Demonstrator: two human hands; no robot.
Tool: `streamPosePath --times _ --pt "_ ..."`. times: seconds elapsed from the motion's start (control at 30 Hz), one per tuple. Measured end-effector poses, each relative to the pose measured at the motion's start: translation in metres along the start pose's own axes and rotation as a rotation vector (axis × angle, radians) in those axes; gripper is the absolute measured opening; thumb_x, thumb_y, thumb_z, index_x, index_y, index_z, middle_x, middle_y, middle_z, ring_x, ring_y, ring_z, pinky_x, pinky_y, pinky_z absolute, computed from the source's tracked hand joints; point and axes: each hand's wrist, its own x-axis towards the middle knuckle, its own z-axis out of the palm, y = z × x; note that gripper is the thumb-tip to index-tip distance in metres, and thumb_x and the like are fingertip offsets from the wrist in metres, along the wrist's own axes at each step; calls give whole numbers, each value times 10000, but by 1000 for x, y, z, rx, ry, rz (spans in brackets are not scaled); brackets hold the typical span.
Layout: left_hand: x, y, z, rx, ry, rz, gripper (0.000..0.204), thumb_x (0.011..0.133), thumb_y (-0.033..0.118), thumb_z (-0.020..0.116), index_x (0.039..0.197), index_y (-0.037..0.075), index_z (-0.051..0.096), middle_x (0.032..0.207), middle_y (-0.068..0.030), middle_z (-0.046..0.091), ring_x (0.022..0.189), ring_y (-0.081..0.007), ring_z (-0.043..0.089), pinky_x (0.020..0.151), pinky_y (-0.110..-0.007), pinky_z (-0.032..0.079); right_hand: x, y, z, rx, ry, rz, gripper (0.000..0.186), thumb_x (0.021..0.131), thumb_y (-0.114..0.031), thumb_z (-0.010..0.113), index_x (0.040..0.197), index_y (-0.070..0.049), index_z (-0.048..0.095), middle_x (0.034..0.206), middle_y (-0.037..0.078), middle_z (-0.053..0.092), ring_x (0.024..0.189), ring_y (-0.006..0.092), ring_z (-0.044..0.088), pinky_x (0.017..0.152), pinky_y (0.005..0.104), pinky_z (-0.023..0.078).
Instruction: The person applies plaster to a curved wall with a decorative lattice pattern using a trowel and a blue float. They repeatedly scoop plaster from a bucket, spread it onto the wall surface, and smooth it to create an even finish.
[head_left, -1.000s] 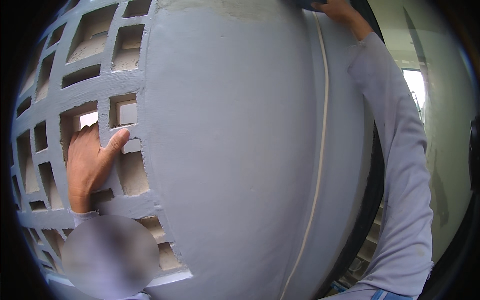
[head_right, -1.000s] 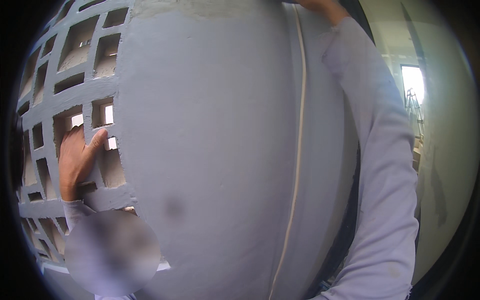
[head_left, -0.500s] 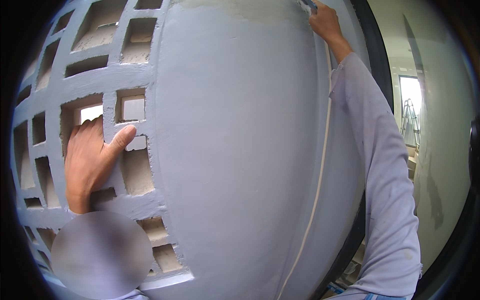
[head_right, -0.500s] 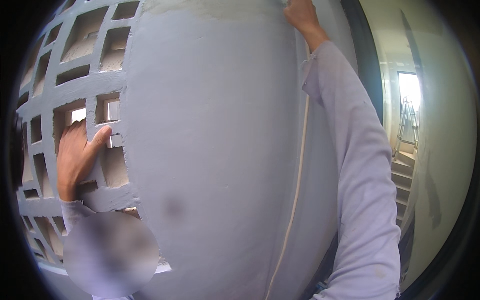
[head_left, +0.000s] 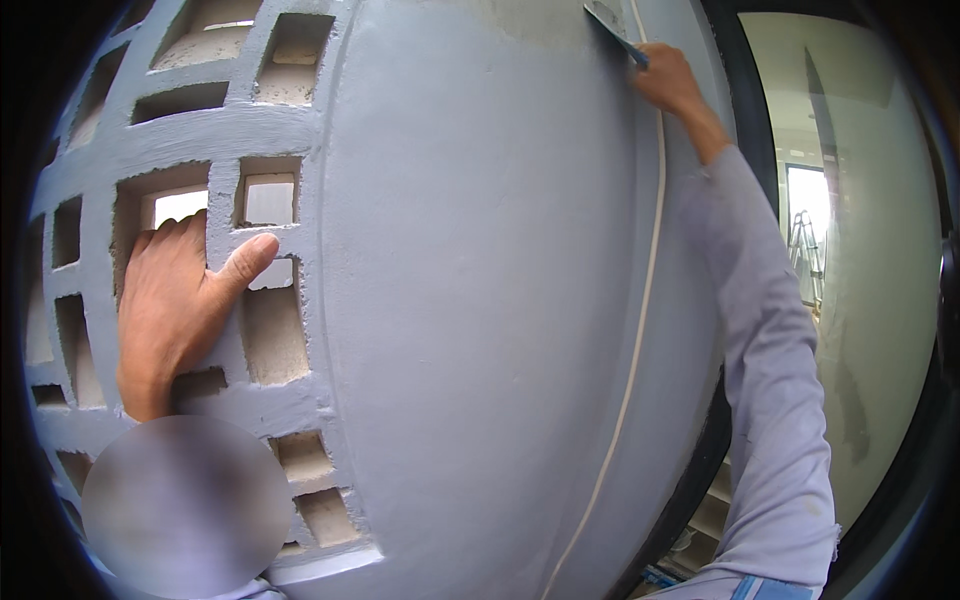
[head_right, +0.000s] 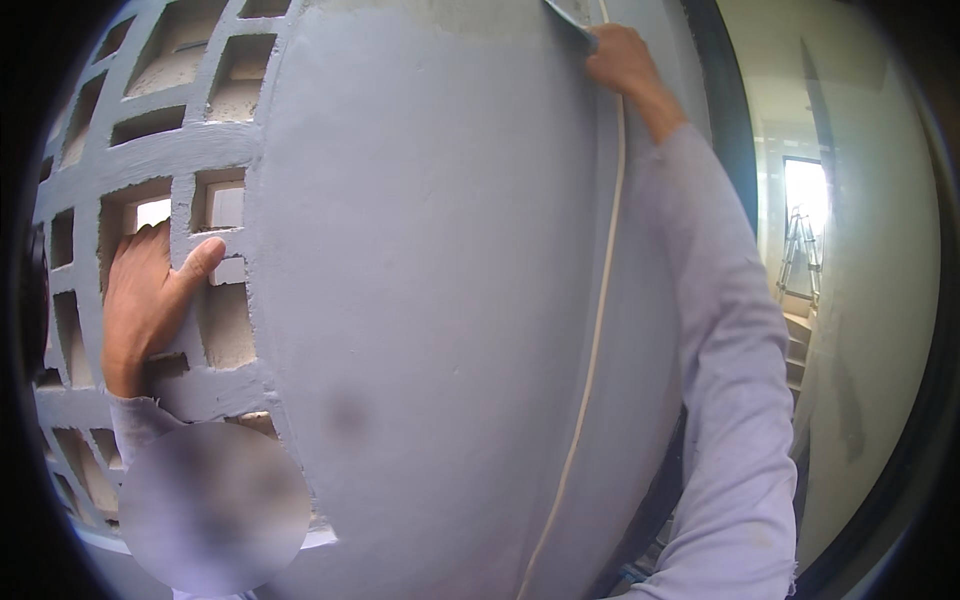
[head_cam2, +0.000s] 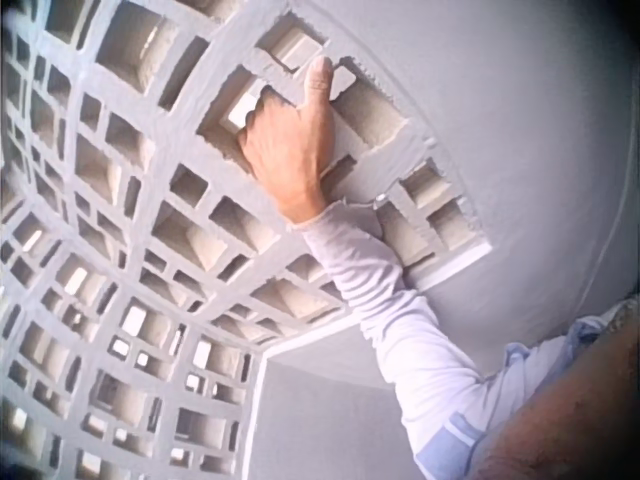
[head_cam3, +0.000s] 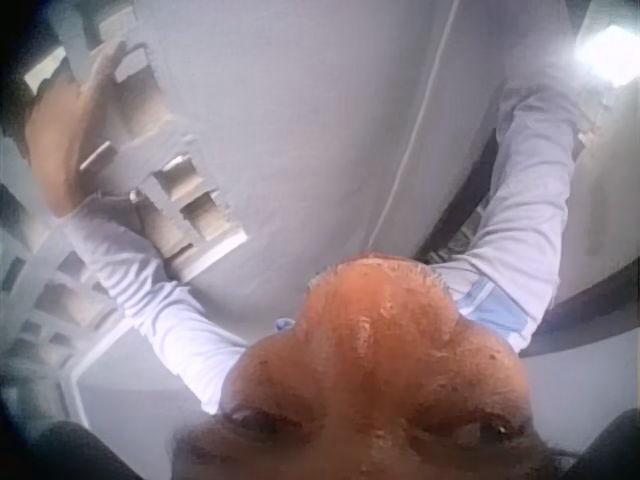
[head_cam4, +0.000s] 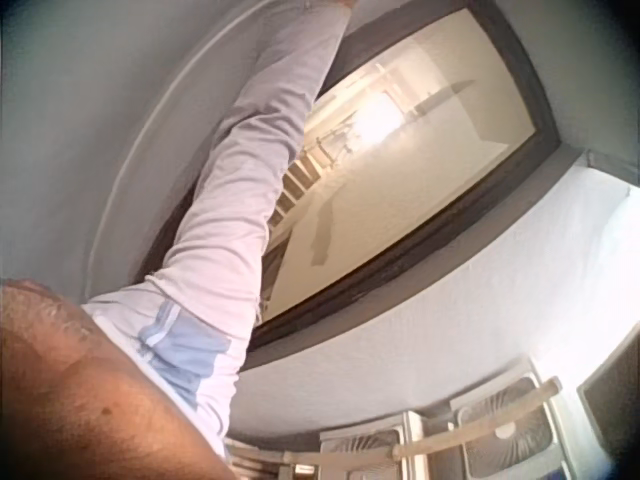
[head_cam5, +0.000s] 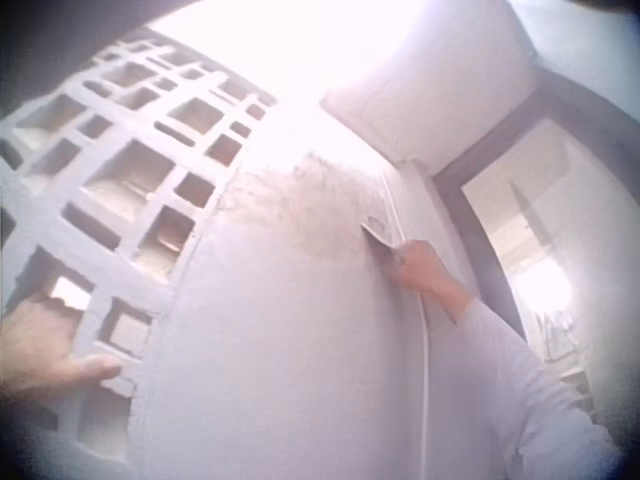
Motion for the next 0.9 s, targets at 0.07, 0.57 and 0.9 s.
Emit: streamPosePath --times 0.07,0.57,0.9 --pt "0 -2 4 -7 26 9 815 812 739 407 977 -29 627 883 -230 614 882 -370 557 871 -446 387 3 10 -21 147 44 40 310 770 -114 548 1049 -32 655 922 220 661 868 359 639 807 402 479" --pt "-1 -1 3 -2 50 -12 764 803 731 438 935 7 643 883 -185 628 886 -344 560 849 -449 404 79 51 37 346 153 92 218 773 -131 570 928 -40 693 869 200 679 842 261 656 720 383 478" --pt "-3 1 7 21 74 -38 742 818 715 436 946 14 646 906 -192 619 911 -332 552 867 -435 394 81 91 -13 208 -207 -57 221 731 -186 632 839 3 671 712 137 667 631 152 586 571 367 448"
